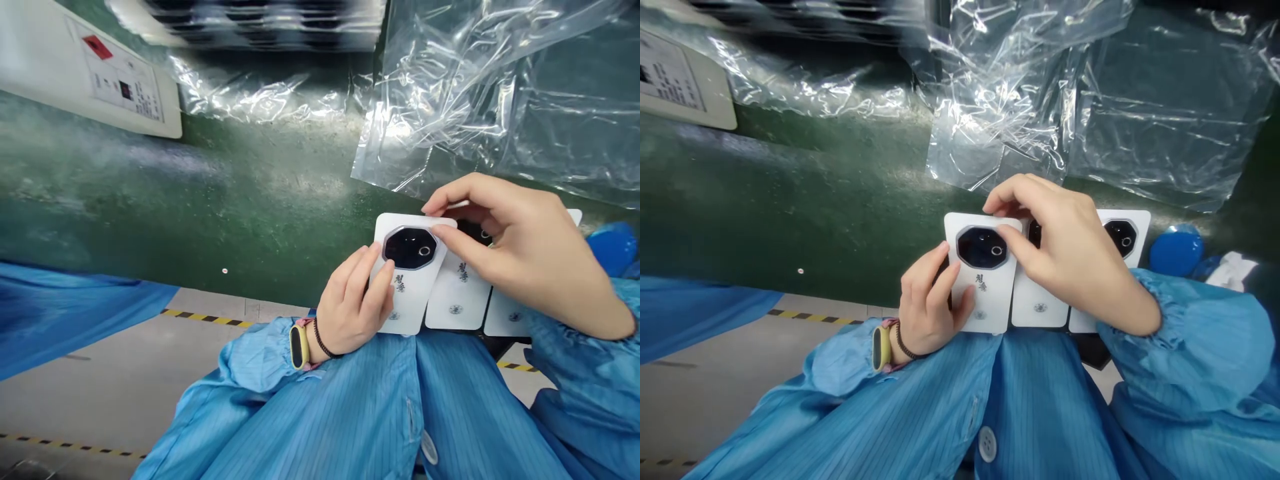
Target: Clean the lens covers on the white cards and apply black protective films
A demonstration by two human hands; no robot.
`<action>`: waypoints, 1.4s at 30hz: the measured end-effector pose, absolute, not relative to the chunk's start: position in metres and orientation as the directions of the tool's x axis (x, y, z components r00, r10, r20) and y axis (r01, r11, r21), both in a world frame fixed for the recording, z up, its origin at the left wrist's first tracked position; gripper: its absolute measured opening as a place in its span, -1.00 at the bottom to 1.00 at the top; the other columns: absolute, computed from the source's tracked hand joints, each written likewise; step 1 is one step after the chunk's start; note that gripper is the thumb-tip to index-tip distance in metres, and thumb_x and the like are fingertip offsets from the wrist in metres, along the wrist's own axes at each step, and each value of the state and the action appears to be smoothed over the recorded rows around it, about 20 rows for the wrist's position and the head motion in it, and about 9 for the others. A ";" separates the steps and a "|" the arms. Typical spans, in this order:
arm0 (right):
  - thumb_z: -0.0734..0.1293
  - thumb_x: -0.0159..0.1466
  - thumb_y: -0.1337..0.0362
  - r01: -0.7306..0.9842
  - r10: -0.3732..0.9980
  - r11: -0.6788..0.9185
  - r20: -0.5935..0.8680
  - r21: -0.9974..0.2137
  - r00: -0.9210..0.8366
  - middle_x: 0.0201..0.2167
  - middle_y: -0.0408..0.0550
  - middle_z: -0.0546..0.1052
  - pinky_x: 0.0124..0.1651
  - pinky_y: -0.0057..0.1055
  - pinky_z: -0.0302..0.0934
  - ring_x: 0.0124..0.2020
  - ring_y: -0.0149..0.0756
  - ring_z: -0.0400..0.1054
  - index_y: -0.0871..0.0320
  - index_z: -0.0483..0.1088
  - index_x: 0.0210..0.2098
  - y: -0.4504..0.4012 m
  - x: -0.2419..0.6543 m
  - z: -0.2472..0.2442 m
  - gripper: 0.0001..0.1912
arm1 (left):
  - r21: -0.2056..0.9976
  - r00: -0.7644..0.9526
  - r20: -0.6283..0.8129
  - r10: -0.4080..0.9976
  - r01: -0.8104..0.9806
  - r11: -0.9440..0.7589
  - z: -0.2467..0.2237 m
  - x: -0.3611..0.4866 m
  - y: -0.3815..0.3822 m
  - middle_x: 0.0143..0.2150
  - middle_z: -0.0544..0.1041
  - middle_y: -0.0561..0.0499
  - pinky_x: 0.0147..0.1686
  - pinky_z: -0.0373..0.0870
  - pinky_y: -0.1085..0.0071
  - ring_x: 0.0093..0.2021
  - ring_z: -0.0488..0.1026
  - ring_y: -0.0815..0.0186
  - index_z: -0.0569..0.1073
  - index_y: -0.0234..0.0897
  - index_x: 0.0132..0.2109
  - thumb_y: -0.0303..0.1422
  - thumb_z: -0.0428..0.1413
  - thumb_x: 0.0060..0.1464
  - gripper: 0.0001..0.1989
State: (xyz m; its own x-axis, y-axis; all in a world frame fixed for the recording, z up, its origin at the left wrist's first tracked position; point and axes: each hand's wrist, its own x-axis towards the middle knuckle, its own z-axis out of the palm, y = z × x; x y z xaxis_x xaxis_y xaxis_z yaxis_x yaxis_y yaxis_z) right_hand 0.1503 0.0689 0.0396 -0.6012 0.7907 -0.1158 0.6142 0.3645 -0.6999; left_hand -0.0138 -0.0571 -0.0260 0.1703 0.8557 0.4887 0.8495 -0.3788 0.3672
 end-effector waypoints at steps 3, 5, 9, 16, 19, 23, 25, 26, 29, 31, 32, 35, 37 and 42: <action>0.30 0.24 0.38 0.548 0.793 0.241 -0.164 -0.801 -0.587 -0.26 -0.14 0.56 -0.41 -0.46 0.43 -0.32 -0.29 0.49 0.03 0.39 -0.25 0.067 0.155 0.051 -0.88 | 0.488 0.082 0.525 0.847 0.787 -0.379 -0.028 -0.015 -0.060 0.12 0.43 -0.29 0.08 0.45 0.27 0.19 0.36 0.14 0.12 -0.46 0.30 -0.43 0.10 0.18 -0.40; 0.31 0.24 0.40 0.523 0.801 0.258 -0.122 -0.813 -0.586 -0.28 -0.16 0.56 -0.39 -0.48 0.46 -0.31 -0.31 0.50 0.04 0.38 -0.24 0.061 0.157 0.060 -0.86 | 0.670 0.024 0.462 0.886 0.646 -0.367 -0.023 -0.018 -0.060 0.21 0.37 -0.31 0.10 0.46 0.25 0.22 0.35 0.14 0.00 -0.41 0.37 -0.39 0.08 0.21 -0.33; 0.29 0.25 0.47 0.531 0.829 0.332 -0.027 -0.780 -0.559 -0.31 -0.22 0.55 -0.29 -0.49 0.49 -0.30 -0.35 0.49 0.02 0.38 -0.25 0.041 0.159 0.078 -0.80 | 0.938 0.034 0.195 0.980 0.285 -0.196 0.006 -0.025 -0.055 0.12 0.50 -0.22 0.04 0.52 0.35 0.08 0.51 0.21 0.15 -0.31 0.33 -0.31 -0.05 0.33 -0.52; 0.34 0.22 0.52 0.498 0.823 0.446 0.121 -0.744 -0.556 -0.37 -0.26 0.53 -0.35 -0.57 0.42 -0.34 -0.46 0.46 0.06 0.39 -0.27 0.017 0.169 0.090 -0.79 | 0.977 0.073 0.088 0.993 0.188 -0.101 0.043 -0.018 -0.045 -0.22 0.65 0.00 -0.31 0.56 0.60 -0.32 0.60 0.41 0.52 -0.28 -0.05 -0.37 0.01 0.32 -0.80; 0.35 0.21 0.52 0.487 0.813 0.484 0.169 -0.727 -0.557 -0.34 -0.24 0.56 -0.35 -0.52 0.43 -0.34 -0.40 0.48 0.04 0.42 -0.26 0.012 0.175 0.089 -0.77 | 0.976 0.075 0.087 0.993 0.194 -0.100 0.045 -0.014 -0.047 -0.22 0.65 0.01 -0.30 0.54 0.63 -0.32 0.60 0.42 0.54 -0.29 -0.12 -0.44 0.06 0.28 -0.84; 0.32 0.25 0.49 0.505 0.789 0.529 0.176 -0.682 -0.589 -0.32 -0.26 0.59 -0.34 -0.48 0.44 -0.35 -0.37 0.51 0.00 0.44 -0.24 0.009 0.180 0.090 -0.77 | 0.975 0.083 0.115 0.990 0.183 -0.129 0.047 -0.012 -0.049 -0.26 0.66 0.03 -0.35 0.53 0.65 -0.36 0.59 0.43 0.55 -0.31 -0.15 -0.50 0.09 0.23 -0.86; 0.29 0.28 0.49 0.510 0.781 0.531 0.157 -0.676 -0.605 -0.35 -0.29 0.60 -0.35 -0.49 0.43 -0.39 -0.39 0.52 -0.02 0.44 -0.24 0.007 0.181 0.092 -0.76 | 0.970 0.098 0.123 0.988 0.199 -0.141 0.048 -0.011 -0.049 -0.27 0.66 0.03 -0.39 0.54 0.63 -0.38 0.59 0.42 0.55 -0.30 -0.16 -0.50 0.08 0.23 -0.85; 0.28 0.29 0.49 0.515 0.780 0.529 0.147 -0.674 -0.608 -0.36 -0.31 0.61 -0.36 -0.50 0.42 -0.41 -0.41 0.52 -0.01 0.45 -0.24 0.006 0.181 0.094 -0.75 | 0.967 0.105 0.122 0.987 0.210 -0.141 0.049 -0.010 -0.049 -0.27 0.66 0.03 -0.40 0.54 0.63 -0.39 0.59 0.41 0.56 -0.29 -0.17 -0.50 0.08 0.22 -0.85; 0.31 0.26 0.49 0.534 0.789 0.528 0.148 -0.660 -0.597 -0.42 -0.34 0.60 -0.39 -0.54 0.39 -0.45 -0.45 0.50 0.01 0.47 -0.27 0.003 0.182 0.098 -0.78 | 0.965 0.110 0.114 0.987 0.223 -0.137 0.051 -0.008 -0.049 -0.28 0.66 0.04 -0.43 0.52 0.66 -0.41 0.59 0.43 0.57 -0.29 -0.19 -0.52 0.10 0.19 -0.84; 0.35 0.23 0.48 0.548 0.794 0.535 0.161 -0.643 -0.586 -0.46 -0.36 0.59 -0.41 -0.56 0.37 -0.48 -0.46 0.49 0.01 0.47 -0.30 0.003 0.182 0.100 -0.79 | 0.967 0.106 0.106 0.989 0.221 -0.128 0.052 -0.007 -0.050 -0.28 0.66 0.05 -0.43 0.52 0.66 -0.42 0.59 0.43 0.57 -0.28 -0.18 -0.54 0.10 0.17 -0.83; 0.36 0.22 0.48 0.554 0.795 0.542 0.171 -0.632 -0.582 -0.46 -0.36 0.59 -0.42 -0.56 0.37 -0.49 -0.47 0.49 0.01 0.48 -0.31 0.002 0.183 0.101 -0.80 | 0.968 0.106 0.102 0.989 0.218 -0.123 0.053 -0.007 -0.051 -0.28 0.66 0.05 -0.42 0.53 0.64 -0.42 0.59 0.42 0.58 -0.27 -0.18 -0.54 0.11 0.17 -0.82; 0.36 0.22 0.47 0.578 0.797 0.547 0.166 -0.605 -0.580 -0.44 -0.34 0.59 -0.44 -0.52 0.33 -0.50 -0.45 0.47 0.00 0.49 -0.34 0.003 0.184 0.103 -0.81 | 0.968 0.110 0.096 0.989 0.220 -0.119 0.054 -0.007 -0.053 -0.27 0.66 0.07 -0.46 0.54 0.60 -0.45 0.59 0.40 0.59 -0.24 -0.16 -0.55 0.10 0.17 -0.79; 0.36 0.22 0.47 0.576 0.793 0.550 0.161 -0.605 -0.588 -0.46 -0.34 0.59 -0.47 -0.50 0.30 -0.51 -0.44 0.46 0.00 0.49 -0.36 0.003 0.184 0.105 -0.80 | 0.967 0.122 0.101 0.987 0.222 -0.126 0.055 -0.006 -0.055 -0.26 0.66 0.08 -0.49 0.54 0.60 -0.47 0.58 0.41 0.59 -0.23 -0.15 -0.55 0.09 0.17 -0.78; 0.36 0.20 0.48 0.567 0.790 0.553 0.167 -0.611 -0.590 -0.56 -0.39 0.54 -0.55 -0.52 0.22 -0.61 -0.50 0.38 0.00 0.44 -0.44 0.004 0.184 0.106 -0.78 | 0.970 0.133 0.094 0.987 0.212 -0.121 0.056 -0.004 -0.055 -0.24 0.66 0.07 -0.44 0.55 0.60 -0.39 0.61 0.38 0.59 -0.23 -0.14 -0.57 0.09 0.17 -0.76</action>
